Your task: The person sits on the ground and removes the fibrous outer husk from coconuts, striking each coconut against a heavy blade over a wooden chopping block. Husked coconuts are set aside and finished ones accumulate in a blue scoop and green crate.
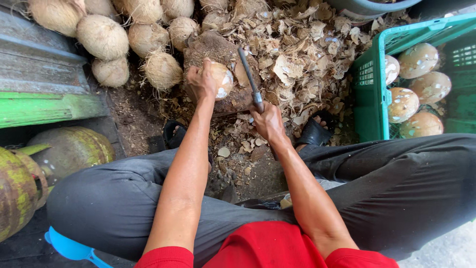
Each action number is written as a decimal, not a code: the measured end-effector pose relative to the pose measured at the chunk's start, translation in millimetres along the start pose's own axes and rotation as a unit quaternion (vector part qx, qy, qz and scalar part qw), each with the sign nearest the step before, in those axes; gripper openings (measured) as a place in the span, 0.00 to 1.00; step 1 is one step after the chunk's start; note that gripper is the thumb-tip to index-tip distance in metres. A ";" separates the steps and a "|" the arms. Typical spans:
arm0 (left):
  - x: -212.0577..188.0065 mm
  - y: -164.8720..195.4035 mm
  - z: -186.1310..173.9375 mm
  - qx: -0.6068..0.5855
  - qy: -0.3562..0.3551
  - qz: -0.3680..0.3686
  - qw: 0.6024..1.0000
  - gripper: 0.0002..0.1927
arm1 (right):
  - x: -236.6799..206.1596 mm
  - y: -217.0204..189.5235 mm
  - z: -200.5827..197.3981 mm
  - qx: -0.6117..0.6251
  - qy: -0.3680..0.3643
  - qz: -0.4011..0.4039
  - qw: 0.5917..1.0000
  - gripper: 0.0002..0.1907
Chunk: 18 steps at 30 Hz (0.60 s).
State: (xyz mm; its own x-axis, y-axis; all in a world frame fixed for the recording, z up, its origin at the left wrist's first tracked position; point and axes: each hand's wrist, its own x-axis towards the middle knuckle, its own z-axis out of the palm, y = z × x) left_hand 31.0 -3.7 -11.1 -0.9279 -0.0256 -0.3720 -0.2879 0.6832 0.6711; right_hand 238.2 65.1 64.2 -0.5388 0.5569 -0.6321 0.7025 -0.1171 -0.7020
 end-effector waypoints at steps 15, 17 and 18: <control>-21.4 71.9 -58.7 -0.044 -0.192 -0.027 0.980 0.46 | 18.4 22.6 7.5 0.108 -0.016 -0.010 0.994 0.10; -3.4 106.0 -97.0 0.025 -0.204 0.051 0.977 0.47 | 18.5 22.3 5.8 0.131 -0.017 -0.013 0.991 0.09; 6.0 122.6 -122.3 0.047 -0.177 0.143 0.973 0.52 | 19.1 21.9 4.4 0.135 -0.011 -0.027 0.990 0.10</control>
State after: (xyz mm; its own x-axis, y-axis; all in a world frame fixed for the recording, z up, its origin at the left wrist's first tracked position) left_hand -38.9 -9.4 147.4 -0.8222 0.4174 -0.3870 0.0088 0.6892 0.7245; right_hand 241.3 69.5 35.4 -0.5847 0.5508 -0.5956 0.5237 -0.3044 -0.7957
